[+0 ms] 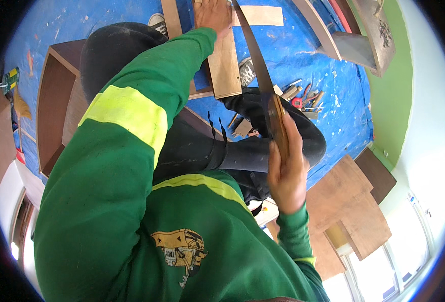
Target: The person sits on the floor and assembles small wooden pieces into a drawer-like structure. They use a hammer to tap pieces together, a hand saw to cut a piece of wood, and a pencil to mark measurements. The person repeatedly fits and adjusts the wooden components.
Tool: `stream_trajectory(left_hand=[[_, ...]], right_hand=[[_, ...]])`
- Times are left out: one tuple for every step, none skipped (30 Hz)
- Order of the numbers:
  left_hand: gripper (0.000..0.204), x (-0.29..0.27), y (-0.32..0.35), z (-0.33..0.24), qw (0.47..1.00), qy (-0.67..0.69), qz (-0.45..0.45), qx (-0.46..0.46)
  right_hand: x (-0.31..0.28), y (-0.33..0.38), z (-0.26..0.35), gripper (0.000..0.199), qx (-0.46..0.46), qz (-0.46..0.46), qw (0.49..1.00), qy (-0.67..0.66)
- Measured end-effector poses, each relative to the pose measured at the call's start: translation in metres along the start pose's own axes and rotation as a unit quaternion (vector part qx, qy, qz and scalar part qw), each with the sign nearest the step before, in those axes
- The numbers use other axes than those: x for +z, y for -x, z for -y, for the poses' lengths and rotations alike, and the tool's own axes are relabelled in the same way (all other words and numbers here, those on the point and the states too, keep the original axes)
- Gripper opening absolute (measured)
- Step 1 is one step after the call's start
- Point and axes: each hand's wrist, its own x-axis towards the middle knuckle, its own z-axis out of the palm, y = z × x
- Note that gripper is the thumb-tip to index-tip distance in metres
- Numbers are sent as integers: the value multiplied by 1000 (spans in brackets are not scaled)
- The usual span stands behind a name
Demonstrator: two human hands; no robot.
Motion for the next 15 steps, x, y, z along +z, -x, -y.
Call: stream_trajectory(left_hand=[[26,0,-1,0,1000,18,5,-8],[25,-1,0,-1,1000,21,7,-7],[25,-3,0,-1,1000,22,10,-6],[25,-5,-3,-2,1000,26,10,-1],[25,-1,-3,0,999,12,-27,13],[25,7,1,1,998,-2,-63,29],[25,9,2,0,994,-12,-97,44],[23,3,-1,-2,997,-20,-65,39],[22,-5,-5,-7,998,-27,-35,36],[22,-6,-5,-8,999,-35,-3,28],[21,-8,-7,-7,999,-36,1,25],[21,-11,-8,-3,999,-35,5,23],[21,-11,-7,1,999,-37,7,11],[20,-9,-9,0,999,-34,9,9],[20,-9,-9,1,999,-32,12,7]], right_hand=[[-2,2,4,60,3,-4,1000,10],[-2,3,5,60,6,-7,1000,19],[6,-8,-3,61,-13,-13,1000,11],[23,-33,-16,61,-32,-23,999,4],[40,-63,-30,62,-55,-32,998,-4],[58,-95,-40,63,-27,-23,999,-15],[81,-132,-58,60,-113,-64,991,-20],[94,-164,-61,58,-112,-72,991,-6],[100,-182,-61,56,-110,-84,990,9],[101,-182,-60,56,-122,-92,988,8],[101,-181,-60,55,-133,-100,986,9],[100,-181,-60,55,-143,-110,984,10],[91,-162,-55,55,-100,-67,993,7],[77,-132,-49,56,-83,-60,995,-10],[59,-97,-38,58,-66,-52,996,-28]])
